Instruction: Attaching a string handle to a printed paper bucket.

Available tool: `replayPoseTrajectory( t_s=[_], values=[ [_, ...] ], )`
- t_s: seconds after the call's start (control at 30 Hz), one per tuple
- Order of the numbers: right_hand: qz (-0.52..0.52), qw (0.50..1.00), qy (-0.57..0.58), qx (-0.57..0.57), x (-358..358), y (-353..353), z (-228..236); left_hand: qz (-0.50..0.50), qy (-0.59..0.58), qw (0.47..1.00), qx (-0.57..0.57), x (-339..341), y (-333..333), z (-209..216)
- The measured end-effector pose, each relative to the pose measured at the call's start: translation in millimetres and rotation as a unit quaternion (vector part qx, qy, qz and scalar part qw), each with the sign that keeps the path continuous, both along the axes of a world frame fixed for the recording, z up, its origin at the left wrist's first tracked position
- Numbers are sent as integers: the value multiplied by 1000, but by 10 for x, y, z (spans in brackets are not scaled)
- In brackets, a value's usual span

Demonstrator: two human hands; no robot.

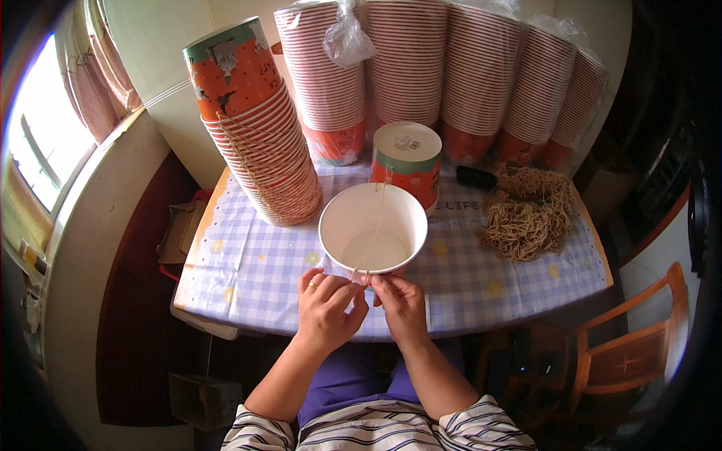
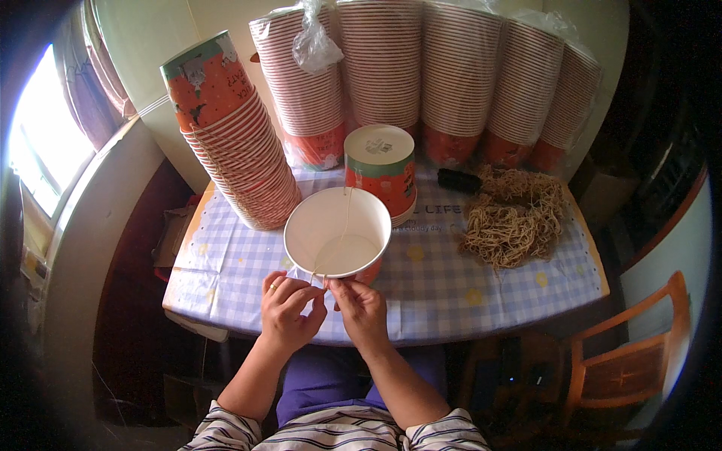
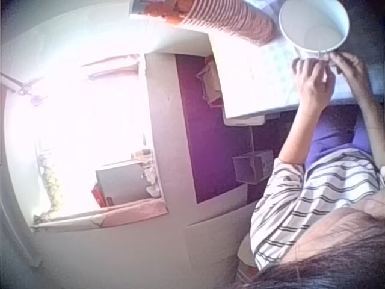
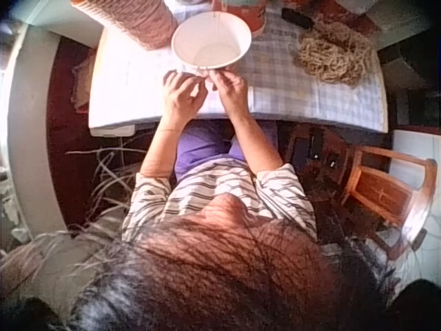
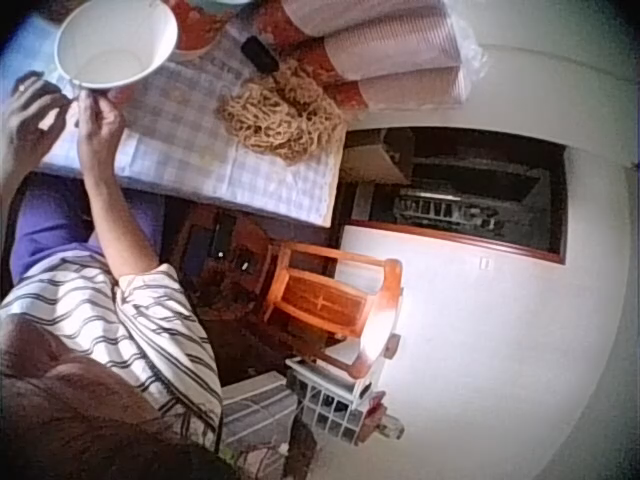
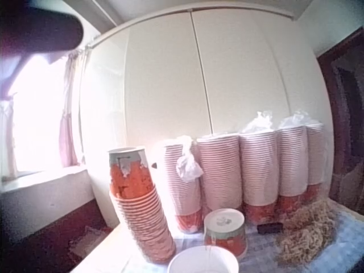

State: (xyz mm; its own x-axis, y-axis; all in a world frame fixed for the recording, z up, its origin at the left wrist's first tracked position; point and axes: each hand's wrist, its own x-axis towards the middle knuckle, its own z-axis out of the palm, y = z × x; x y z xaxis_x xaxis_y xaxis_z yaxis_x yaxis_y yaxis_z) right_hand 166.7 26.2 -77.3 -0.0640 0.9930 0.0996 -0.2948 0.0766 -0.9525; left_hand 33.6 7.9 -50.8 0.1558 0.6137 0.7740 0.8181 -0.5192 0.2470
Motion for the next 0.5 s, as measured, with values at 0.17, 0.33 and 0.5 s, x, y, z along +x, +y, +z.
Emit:
replayPoseTrajectory(
  t_s=[0.17, 0.33, 0.5],
  values=[
    [51, 994, 70, -71, -5, 5, 39, -8, -12, 1000, -10, -4, -4, -2],
    [74, 982, 119, -126, 9, 29, 10, -18, -30, 999, -26, -10, -11, -16],
    [75, 978, 135, -138, 20, 20, 29, -35, -72, 995, -64, -43, -17, -53]
  ],
)
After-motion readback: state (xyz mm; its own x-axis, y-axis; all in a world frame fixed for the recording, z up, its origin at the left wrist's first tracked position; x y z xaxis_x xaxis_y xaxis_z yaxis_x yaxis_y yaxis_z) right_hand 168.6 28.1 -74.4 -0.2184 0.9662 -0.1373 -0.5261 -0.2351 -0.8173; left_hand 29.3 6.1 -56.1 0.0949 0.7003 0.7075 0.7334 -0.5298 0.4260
